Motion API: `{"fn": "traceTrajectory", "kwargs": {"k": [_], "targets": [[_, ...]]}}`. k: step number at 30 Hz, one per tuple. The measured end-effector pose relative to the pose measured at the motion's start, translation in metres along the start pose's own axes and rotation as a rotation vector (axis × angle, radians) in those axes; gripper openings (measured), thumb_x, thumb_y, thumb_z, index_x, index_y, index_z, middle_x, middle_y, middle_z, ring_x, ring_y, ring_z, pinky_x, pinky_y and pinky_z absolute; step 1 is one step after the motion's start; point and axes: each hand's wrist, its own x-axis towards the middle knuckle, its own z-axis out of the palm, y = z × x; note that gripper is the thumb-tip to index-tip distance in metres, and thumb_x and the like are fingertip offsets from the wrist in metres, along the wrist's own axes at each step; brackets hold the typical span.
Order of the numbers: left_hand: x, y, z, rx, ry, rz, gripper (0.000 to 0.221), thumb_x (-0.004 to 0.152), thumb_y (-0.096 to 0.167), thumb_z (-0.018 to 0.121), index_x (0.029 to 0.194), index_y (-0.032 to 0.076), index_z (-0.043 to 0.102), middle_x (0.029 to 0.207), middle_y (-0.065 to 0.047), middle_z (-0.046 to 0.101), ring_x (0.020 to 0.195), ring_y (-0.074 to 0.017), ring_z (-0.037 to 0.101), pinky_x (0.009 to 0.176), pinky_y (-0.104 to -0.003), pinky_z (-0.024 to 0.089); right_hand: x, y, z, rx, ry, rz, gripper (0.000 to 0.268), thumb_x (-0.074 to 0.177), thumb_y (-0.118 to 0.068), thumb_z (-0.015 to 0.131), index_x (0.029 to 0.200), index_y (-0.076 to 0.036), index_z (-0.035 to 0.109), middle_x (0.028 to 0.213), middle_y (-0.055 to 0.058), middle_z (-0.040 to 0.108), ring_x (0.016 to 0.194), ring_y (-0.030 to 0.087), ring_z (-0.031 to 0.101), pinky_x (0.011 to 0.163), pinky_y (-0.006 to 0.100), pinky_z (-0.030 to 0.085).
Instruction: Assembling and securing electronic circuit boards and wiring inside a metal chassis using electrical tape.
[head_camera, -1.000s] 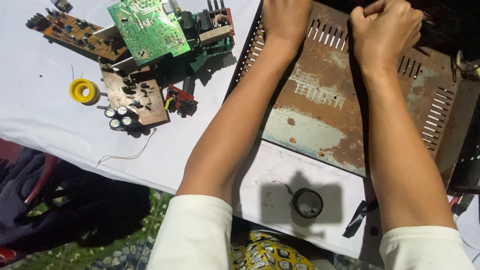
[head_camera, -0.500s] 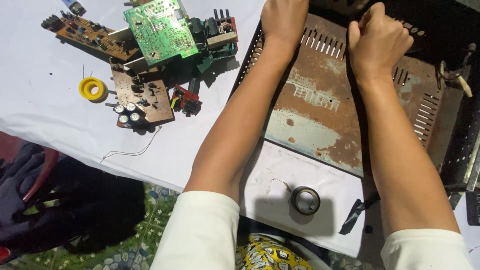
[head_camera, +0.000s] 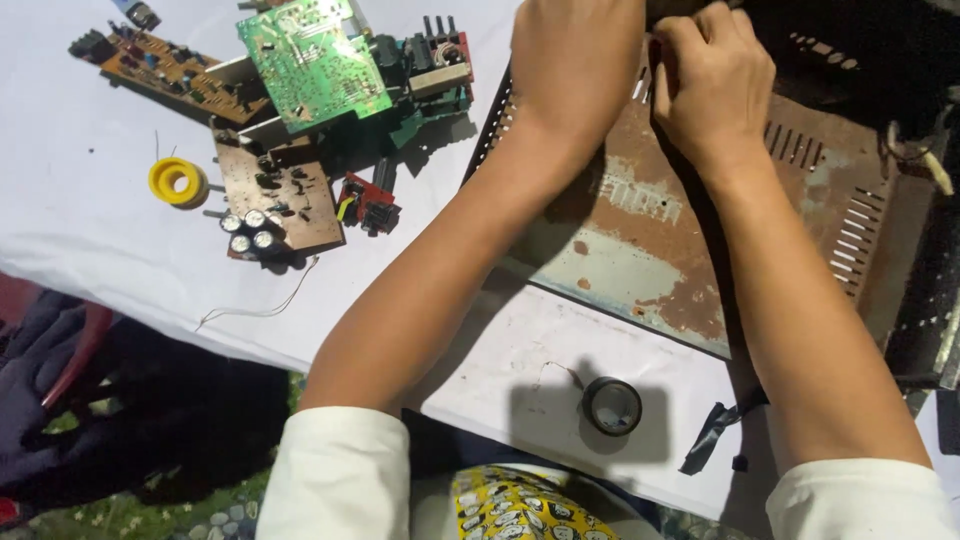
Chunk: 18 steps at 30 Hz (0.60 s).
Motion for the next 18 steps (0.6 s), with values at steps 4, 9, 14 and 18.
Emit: {"fn": "traceTrajectory", "kwargs": {"k": [4, 9, 14, 18], "targets": [[0.017, 0.025, -0.099, -0.092, 0.01, -0.023, 0.011, 0.085, 0.0, 0.062, 0.077, -0.002, 0.055, 0.063, -0.015, 0.052, 0.043, -0.0308, 0.042, 0.047, -0.048, 0.035, 0.009, -0.008, 0.004, 0.075, -0.027, -0.059, 0.024, 0.093, -0.006, 0.081, 0.118, -0.009, 0.081, 0.106, 0.006, 0.058, 0.091, 0.02, 0.054, 0.08, 0.032, 0.048], [-0.019, 0.048, -0.199, -0.049, -0.187, -0.12, 0.007, 0.101, -0.002, 0.071, 0.094, -0.001, 0.068, 0.055, 0.0, 0.05, 0.042, -0.0118, 0.033, 0.042, -0.031, 0.022, 0.008, -0.011, 0.017, 0.047, -0.063, -0.064, 0.036, 0.086, -0.004, 0.079, 0.121, -0.012, 0.082, 0.105, 0.006, 0.057, 0.088, 0.02, 0.052, 0.081, 0.031, 0.047], [-0.075, 0.048, -0.252, -0.067, -0.318, -0.361, 0.001, 0.089, -0.004, 0.077, 0.089, -0.004, 0.077, 0.05, 0.001, 0.06, 0.036, -0.008, 0.041, 0.034, -0.024, 0.026, 0.013, -0.016, 0.006, 0.003, -0.072, -0.077, 0.037, 0.086, -0.004, 0.077, 0.122, -0.013, 0.083, 0.106, 0.005, 0.057, 0.088, 0.02, 0.052, 0.079, 0.031, 0.043], [-0.118, 0.038, -0.283, 0.076, -0.252, -0.571, 0.006, 0.082, -0.009, 0.077, 0.088, -0.009, 0.077, 0.046, -0.002, 0.058, 0.034, -0.0077, 0.039, 0.036, -0.021, 0.024, 0.015, -0.021, 0.005, -0.008, -0.111, -0.07, 0.045, 0.083, -0.003, 0.077, 0.127, -0.014, 0.083, 0.106, 0.006, 0.054, 0.086, 0.021, 0.049, 0.076, 0.031, 0.04]]}}
